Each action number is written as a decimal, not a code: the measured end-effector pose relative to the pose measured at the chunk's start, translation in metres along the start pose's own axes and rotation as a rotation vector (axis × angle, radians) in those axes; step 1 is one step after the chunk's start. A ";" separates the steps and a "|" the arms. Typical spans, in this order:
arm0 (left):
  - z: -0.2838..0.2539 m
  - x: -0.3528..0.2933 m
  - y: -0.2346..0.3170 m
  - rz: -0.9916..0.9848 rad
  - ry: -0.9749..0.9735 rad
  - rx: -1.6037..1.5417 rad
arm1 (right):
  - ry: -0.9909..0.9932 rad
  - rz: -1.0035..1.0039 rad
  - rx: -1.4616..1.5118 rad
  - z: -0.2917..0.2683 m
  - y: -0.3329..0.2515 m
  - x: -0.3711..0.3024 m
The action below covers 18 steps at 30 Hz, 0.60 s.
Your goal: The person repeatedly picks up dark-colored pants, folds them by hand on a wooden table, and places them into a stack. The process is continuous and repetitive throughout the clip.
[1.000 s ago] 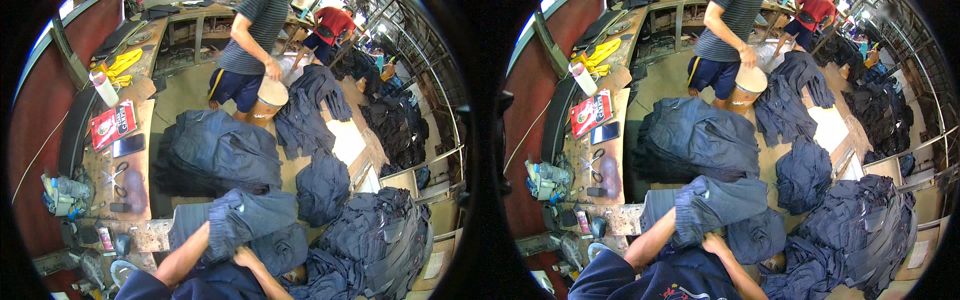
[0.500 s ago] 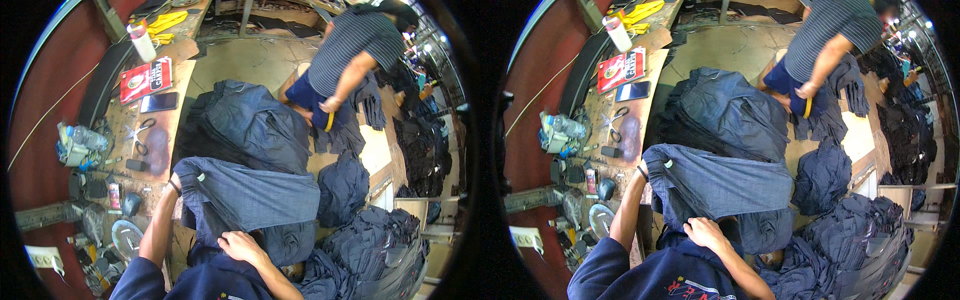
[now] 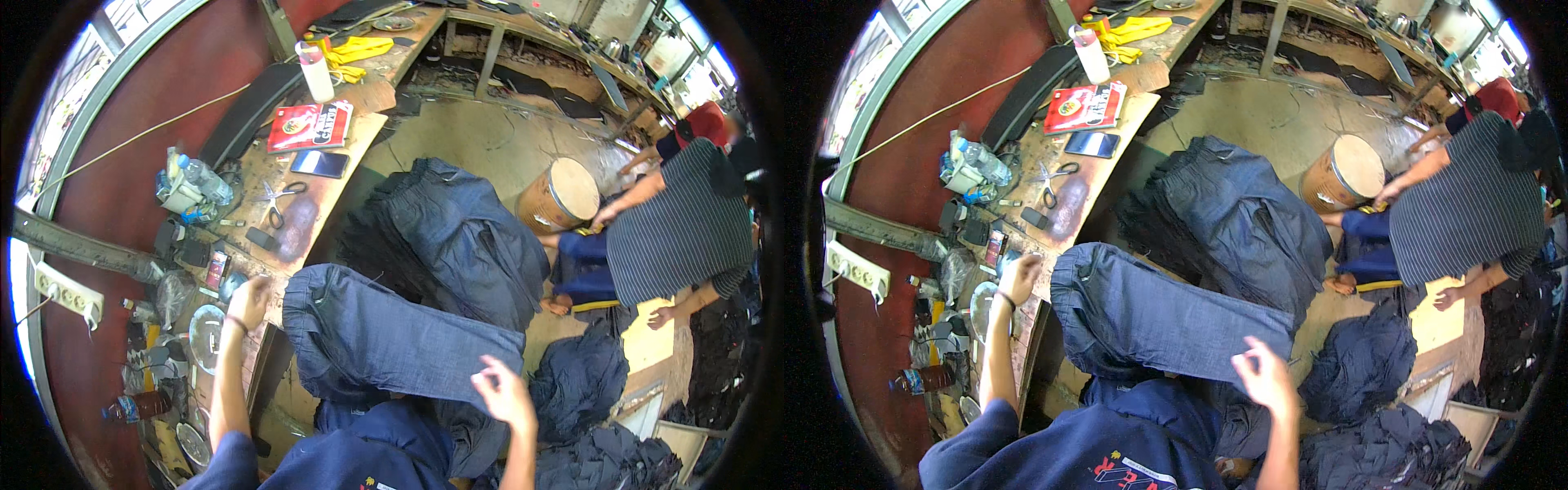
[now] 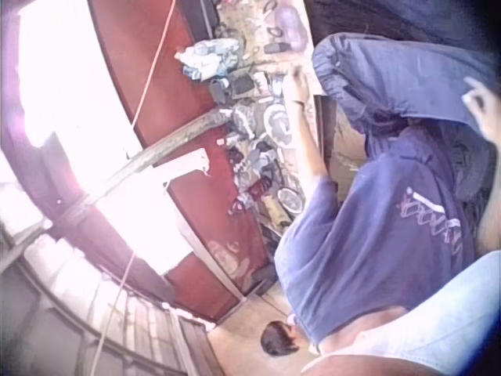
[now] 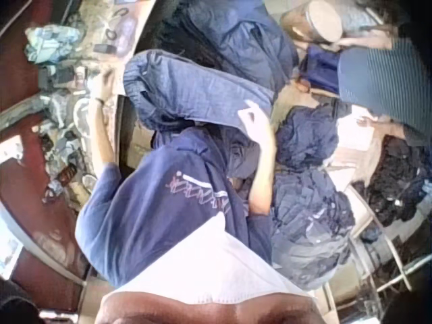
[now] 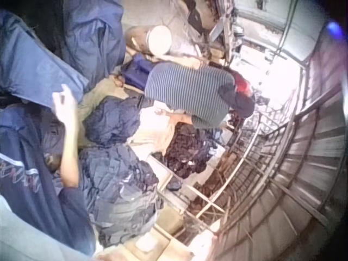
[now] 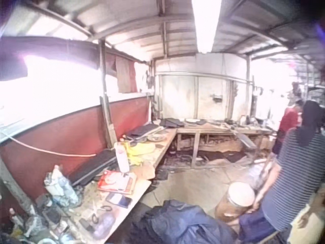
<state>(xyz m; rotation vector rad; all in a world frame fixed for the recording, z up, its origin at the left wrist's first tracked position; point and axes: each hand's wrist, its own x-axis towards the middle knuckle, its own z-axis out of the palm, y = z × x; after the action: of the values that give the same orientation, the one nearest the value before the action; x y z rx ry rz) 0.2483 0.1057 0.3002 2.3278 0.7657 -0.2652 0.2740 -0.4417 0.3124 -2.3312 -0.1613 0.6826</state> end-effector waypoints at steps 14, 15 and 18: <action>0.151 0.006 0.020 0.354 0.132 0.343 | -0.559 0.408 0.248 -0.076 0.138 0.100; 0.151 -0.005 0.020 0.478 0.211 0.337 | -0.527 0.293 0.252 -0.078 0.145 0.088; 0.167 -0.057 0.033 0.380 0.101 0.513 | -0.330 0.377 -0.047 -0.082 0.172 0.045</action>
<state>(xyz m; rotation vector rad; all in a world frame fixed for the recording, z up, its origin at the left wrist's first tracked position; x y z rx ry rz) 0.2240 -0.0492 0.2120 2.9301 0.3034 -0.1886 0.3425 -0.6066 0.2317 -2.2993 0.1213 1.2613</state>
